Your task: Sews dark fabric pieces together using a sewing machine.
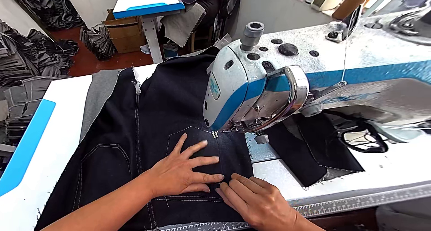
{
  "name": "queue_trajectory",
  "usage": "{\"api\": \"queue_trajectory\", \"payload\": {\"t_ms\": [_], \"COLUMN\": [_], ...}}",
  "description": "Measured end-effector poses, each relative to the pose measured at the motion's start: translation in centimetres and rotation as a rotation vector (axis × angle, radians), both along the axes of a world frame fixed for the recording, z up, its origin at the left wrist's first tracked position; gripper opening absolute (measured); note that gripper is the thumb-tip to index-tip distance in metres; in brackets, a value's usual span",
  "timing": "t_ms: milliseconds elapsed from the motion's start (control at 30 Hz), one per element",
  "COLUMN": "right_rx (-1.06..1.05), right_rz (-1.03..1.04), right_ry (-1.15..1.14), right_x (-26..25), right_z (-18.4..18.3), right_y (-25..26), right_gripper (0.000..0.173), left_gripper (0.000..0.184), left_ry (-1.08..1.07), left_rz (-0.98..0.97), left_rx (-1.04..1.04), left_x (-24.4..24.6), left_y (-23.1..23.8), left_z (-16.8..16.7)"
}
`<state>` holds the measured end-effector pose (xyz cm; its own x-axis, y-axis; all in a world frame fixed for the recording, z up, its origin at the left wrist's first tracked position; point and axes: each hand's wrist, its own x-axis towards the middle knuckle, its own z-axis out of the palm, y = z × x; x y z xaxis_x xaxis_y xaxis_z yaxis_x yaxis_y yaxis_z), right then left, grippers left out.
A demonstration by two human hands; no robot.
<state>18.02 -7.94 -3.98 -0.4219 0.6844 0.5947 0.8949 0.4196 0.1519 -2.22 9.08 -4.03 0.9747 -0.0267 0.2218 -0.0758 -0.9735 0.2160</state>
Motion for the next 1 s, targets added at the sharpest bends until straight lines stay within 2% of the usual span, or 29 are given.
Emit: {"api": "queue_trajectory", "payload": {"t_ms": [133, 200, 267, 400, 633, 1000], "right_rx": [-0.128, -0.275, -0.394, -0.318, -0.214, -0.215], "right_rz": [0.053, 0.142, 0.251, 0.296, 0.357, 0.345], "right_ry": [0.161, 0.288, 0.313, 0.263, 0.301, 0.312], "right_x": [1.3, 3.2, 5.0, 5.5, 4.2, 3.5], "right_z": [-0.7, -1.2, -1.2, -1.6, -1.7, -1.8], "right_y": [-2.1, -3.4, -4.2, -3.8, -2.6, -3.0], "right_gripper": [0.023, 0.030, 0.036, 0.025, 0.022, 0.021], "left_gripper": [0.036, 0.036, 0.036, 0.036, 0.037, 0.038], "left_ry": [-0.017, 0.004, 0.008, 0.013, 0.044, 0.083], "left_rz": [-0.068, -0.065, -0.056, -0.050, -0.025, 0.003], "left_rx": [-0.057, -0.060, -0.056, -0.056, -0.040, -0.047], "left_x": [-0.2, -0.1, -0.1, -0.1, -0.2, -0.2], "left_y": [0.3, 0.3, 0.3, 0.2, 0.2, 0.1], "left_z": [0.1, 0.3, 0.2, 0.2, 0.3, 0.4]}}
